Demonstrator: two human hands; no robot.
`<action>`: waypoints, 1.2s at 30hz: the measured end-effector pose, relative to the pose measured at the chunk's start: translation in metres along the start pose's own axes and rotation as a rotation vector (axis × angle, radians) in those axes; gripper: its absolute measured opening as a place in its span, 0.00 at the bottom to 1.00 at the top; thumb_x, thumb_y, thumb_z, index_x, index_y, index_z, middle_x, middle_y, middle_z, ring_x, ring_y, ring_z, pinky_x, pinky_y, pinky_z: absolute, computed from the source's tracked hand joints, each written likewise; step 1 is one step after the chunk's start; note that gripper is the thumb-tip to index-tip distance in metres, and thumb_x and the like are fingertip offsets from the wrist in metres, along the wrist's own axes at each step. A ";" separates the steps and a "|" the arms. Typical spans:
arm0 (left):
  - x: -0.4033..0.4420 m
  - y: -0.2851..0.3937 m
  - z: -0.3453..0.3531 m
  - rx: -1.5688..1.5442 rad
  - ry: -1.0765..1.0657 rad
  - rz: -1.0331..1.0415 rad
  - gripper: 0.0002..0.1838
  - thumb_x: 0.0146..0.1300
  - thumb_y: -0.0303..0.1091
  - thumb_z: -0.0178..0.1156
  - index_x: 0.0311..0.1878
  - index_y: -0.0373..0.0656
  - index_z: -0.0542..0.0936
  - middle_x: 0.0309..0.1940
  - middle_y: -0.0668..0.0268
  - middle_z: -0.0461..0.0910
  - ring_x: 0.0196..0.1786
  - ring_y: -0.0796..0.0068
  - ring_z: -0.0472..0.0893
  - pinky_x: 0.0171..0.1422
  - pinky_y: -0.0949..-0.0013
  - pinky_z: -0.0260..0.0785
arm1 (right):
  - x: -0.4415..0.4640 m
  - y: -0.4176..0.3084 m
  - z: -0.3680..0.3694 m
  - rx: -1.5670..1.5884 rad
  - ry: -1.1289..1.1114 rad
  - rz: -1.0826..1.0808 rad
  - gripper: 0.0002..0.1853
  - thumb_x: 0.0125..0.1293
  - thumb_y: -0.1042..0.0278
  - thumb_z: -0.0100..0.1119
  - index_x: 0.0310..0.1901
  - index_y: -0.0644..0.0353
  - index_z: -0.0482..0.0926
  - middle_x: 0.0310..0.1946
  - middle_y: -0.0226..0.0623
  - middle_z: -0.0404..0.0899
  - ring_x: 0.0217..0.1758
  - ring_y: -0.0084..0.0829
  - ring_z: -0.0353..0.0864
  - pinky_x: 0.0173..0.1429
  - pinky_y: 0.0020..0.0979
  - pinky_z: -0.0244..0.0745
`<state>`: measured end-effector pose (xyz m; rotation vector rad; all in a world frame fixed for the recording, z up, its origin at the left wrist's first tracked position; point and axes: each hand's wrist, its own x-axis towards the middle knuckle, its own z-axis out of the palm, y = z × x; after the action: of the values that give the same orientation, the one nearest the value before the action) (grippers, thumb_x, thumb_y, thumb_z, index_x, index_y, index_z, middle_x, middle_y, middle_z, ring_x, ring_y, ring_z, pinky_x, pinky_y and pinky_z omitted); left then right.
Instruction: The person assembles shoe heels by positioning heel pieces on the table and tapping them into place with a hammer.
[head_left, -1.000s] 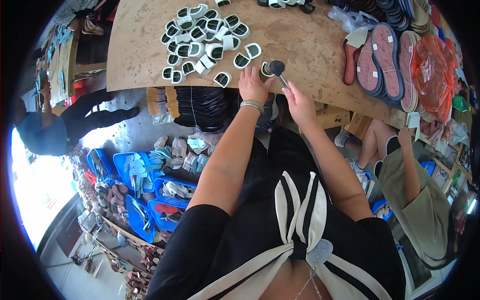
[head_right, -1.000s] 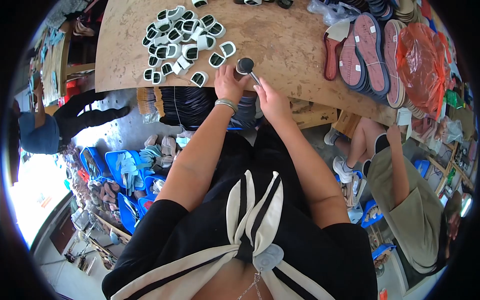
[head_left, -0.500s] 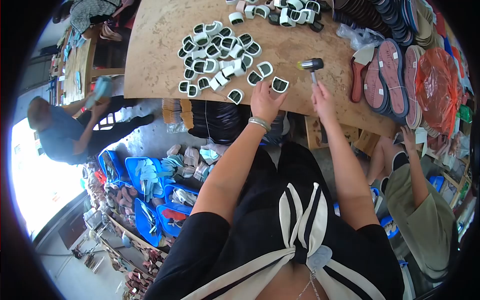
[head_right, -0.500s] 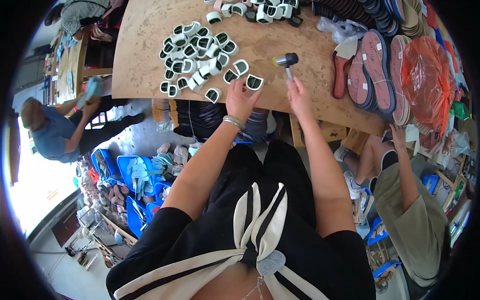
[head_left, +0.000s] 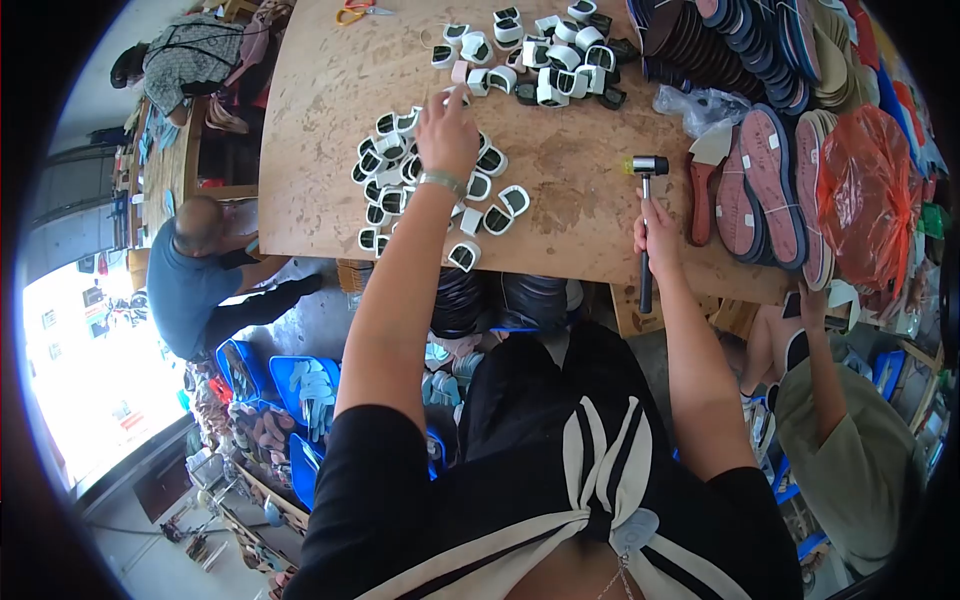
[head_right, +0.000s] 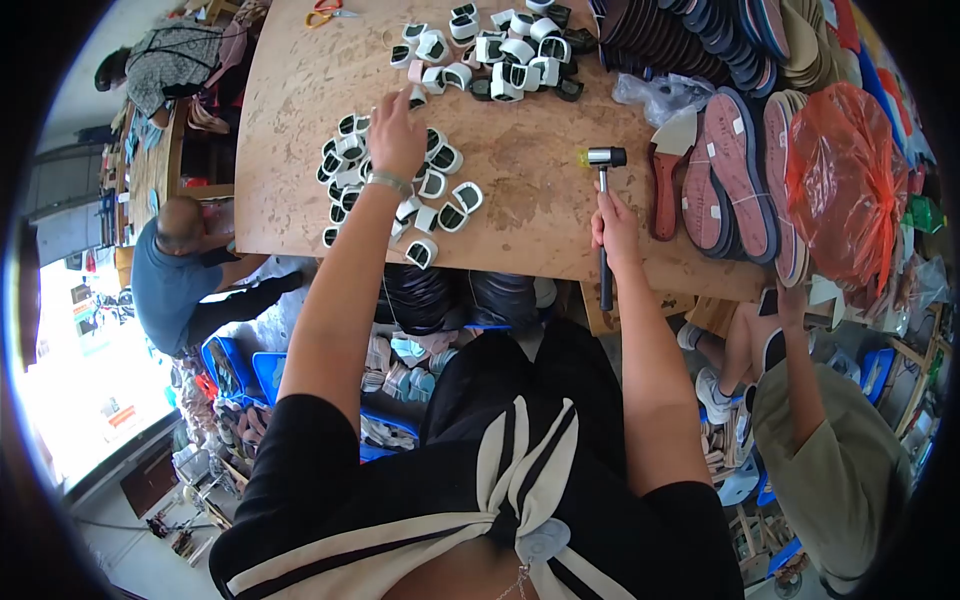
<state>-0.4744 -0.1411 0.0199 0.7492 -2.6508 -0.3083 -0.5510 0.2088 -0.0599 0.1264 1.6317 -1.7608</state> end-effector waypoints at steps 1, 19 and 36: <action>0.018 -0.002 0.018 0.087 -0.014 0.019 0.29 0.57 0.30 0.61 0.64 0.55 0.74 0.58 0.59 0.74 0.58 0.53 0.74 0.63 0.51 0.67 | 0.001 0.000 0.000 0.013 0.010 0.000 0.22 0.76 0.55 0.51 0.65 0.57 0.74 0.15 0.23 0.65 0.11 0.15 0.60 0.15 0.22 0.62; -0.018 0.004 0.003 -0.606 -0.437 -0.076 0.26 0.54 0.40 0.74 0.53 0.39 0.76 0.38 0.57 0.83 0.39 0.66 0.83 0.47 0.65 0.76 | -0.002 -0.002 0.003 -0.005 0.056 -0.017 0.19 0.76 0.56 0.51 0.62 0.54 0.77 0.14 0.22 0.63 0.11 0.14 0.58 0.15 0.22 0.60; -0.203 0.052 0.035 -0.379 -0.246 0.057 0.38 0.48 0.44 0.76 0.61 0.43 0.73 0.51 0.53 0.74 0.55 0.50 0.74 0.60 0.55 0.71 | -0.073 0.015 0.041 -0.369 -0.007 -0.107 0.17 0.75 0.57 0.52 0.59 0.54 0.78 0.16 0.28 0.68 0.13 0.22 0.65 0.19 0.25 0.62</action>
<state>-0.3521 0.0152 -0.0548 0.5393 -2.7070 -0.9082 -0.4729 0.2039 -0.0265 -0.1416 1.9582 -1.5016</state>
